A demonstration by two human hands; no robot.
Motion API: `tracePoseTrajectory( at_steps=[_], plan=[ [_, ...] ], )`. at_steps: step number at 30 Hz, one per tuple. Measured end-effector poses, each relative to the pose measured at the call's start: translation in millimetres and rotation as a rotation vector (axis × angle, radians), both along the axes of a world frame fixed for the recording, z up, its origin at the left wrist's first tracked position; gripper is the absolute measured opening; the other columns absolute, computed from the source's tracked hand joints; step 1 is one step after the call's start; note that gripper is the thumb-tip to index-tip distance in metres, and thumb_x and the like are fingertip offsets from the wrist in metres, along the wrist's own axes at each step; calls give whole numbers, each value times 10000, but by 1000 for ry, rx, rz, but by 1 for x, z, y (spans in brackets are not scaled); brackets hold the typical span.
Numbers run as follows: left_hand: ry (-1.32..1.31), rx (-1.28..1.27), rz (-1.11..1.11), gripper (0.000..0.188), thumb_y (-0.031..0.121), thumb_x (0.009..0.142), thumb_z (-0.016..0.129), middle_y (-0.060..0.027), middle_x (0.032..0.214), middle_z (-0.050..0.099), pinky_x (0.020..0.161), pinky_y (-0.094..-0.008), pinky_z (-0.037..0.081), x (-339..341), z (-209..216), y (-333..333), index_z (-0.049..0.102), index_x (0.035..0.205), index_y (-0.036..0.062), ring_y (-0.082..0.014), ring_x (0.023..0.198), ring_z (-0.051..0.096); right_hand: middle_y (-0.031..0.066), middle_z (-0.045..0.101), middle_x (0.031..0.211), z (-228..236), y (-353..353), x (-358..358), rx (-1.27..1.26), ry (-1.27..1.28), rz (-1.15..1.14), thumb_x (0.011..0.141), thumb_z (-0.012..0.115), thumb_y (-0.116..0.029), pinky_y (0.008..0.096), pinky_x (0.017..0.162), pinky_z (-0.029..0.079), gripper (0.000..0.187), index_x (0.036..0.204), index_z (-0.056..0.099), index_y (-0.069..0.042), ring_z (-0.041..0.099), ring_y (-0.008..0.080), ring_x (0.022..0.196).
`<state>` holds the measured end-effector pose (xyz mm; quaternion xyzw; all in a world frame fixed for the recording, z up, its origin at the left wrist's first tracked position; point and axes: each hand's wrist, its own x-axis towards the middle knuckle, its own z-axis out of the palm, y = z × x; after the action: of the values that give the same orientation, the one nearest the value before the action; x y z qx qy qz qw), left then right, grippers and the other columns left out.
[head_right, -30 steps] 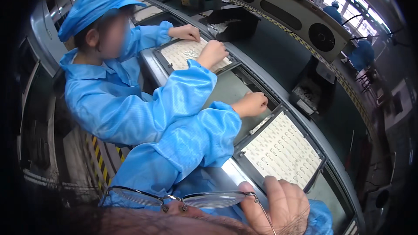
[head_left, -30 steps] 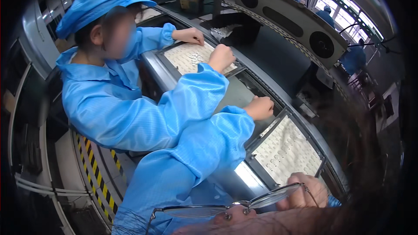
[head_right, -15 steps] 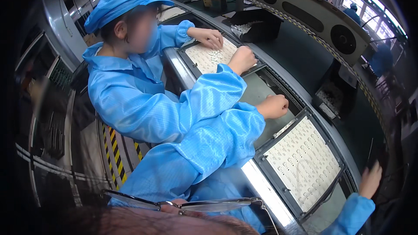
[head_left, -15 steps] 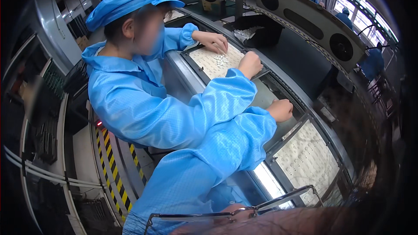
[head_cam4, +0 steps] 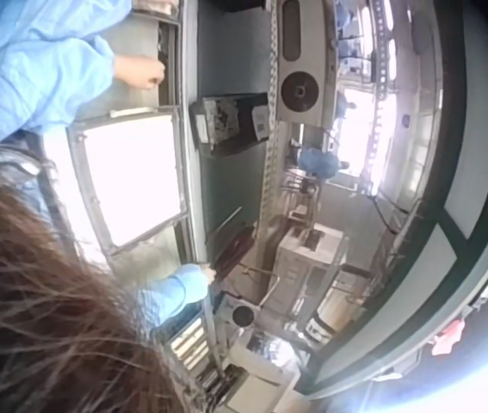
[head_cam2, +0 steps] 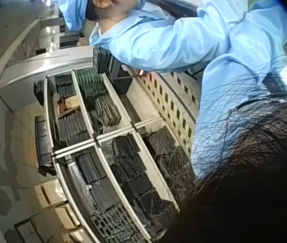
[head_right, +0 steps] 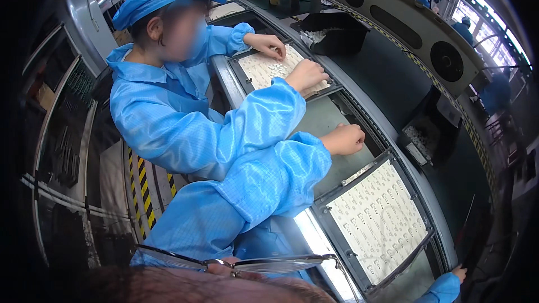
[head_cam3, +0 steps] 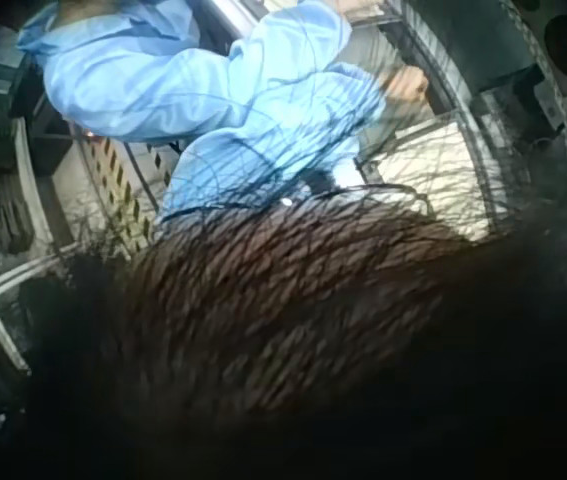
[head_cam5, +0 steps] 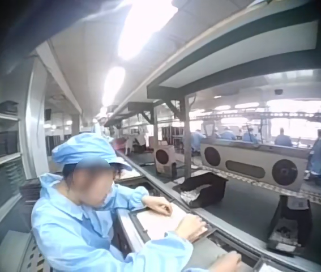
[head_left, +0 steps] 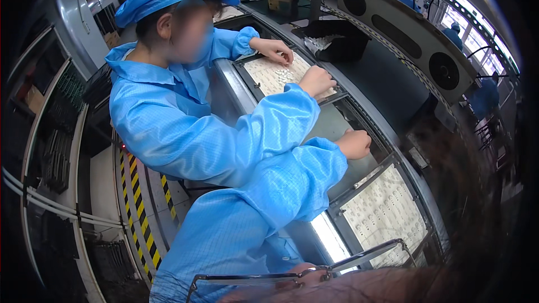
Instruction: The person places small electronic components onto circuit board panels within a fixture and fastens retaining bars over them before sliding the assembly along the conveyor.
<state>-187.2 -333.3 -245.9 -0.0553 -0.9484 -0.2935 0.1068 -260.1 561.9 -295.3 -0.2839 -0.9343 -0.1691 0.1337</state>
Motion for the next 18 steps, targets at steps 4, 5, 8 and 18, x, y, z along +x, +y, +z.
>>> tracePoseTrajectory(
  at_steps=[4,5,8,18],
  plan=[
    [13,18,21,180,217,824,579,-96,911,638,866,-466,423,7,-6,-10,703,841,87,-283,928,623,250,616,1141,-5,11,-27,-15,-20,48,868,690,-319,479,890,502,482,1232,549,-37,619,419,1052],
    [18,26,27,181,213,823,578,-97,914,639,865,-465,424,8,-5,-9,703,844,84,-283,926,623,253,617,1136,-7,15,-30,-25,-19,56,868,688,-318,480,890,501,475,1222,554,-30,619,421,1049],
    [7,12,26,178,204,821,579,-97,915,639,864,-463,424,7,-3,-10,702,846,77,-281,923,623,263,623,1121,-14,30,-33,-49,-25,66,870,684,-314,482,889,496,458,1191,569,-9,620,427,1041],
    [-25,-9,45,179,208,837,575,-75,910,635,880,-439,419,10,4,-13,697,861,80,-259,906,629,295,642,1073,-34,53,-78,-72,-21,136,876,671,-303,490,885,480,424,1090,619,59,623,449,1016]
  ],
)
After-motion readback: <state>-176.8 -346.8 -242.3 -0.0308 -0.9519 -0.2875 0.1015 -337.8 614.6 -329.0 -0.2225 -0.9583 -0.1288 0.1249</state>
